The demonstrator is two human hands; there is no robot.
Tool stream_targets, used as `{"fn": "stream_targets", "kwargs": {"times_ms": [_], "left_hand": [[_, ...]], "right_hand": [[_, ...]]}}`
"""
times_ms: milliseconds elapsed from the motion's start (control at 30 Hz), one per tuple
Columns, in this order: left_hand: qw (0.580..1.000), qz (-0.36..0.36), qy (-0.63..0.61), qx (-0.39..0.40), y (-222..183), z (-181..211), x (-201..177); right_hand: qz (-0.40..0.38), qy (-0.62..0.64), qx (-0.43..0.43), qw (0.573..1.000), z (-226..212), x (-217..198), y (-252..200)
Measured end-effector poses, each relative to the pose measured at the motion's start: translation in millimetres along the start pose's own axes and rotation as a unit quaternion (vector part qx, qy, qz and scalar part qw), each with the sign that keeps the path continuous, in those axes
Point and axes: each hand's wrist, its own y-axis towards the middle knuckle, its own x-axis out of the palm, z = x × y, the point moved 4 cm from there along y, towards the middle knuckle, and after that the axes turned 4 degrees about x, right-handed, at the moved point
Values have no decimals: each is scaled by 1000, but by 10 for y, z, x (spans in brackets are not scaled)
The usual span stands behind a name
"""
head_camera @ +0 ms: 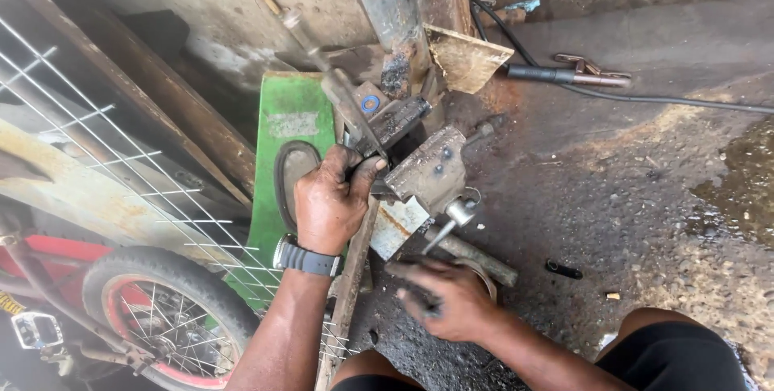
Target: The person is modifying a metal rod by attaching a bracket and securing the assembly in a bench vise for further adjustment.
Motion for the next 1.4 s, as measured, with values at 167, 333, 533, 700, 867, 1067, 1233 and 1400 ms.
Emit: {"fn": "stream_targets", "kwargs": {"times_ms": [167, 333, 533, 700, 867, 1067, 1233, 1400], "left_hand": [[999, 18, 31, -18, 44, 68, -13], [996, 47, 53, -56, -54, 71, 30], [992, 53, 80, -80, -55, 80, 27], [991, 63, 75, -92, -23, 134, 6], [989, 58, 72, -120, 29, 191, 20], [992, 43, 20, -116, 97, 361, -68], [997, 67, 28, -33, 82, 298, -60], [995, 88, -40, 27, 12, 169, -75]], "right_hand": [[77, 177, 404, 894, 1165, -259, 76], [247, 136, 366, 887, 1455, -831, -13], [302, 54, 51, 950, 207, -1378, 948], [80, 58, -63, 993, -488, -1494, 1830], [-36, 77, -56, 995, -567, -1407, 1991], [51, 90, -92, 990, -380, -1291, 1938], [55, 117, -110, 985, -491, -1254, 1926], [44, 163, -119, 978, -511, -1192, 1921]]}}
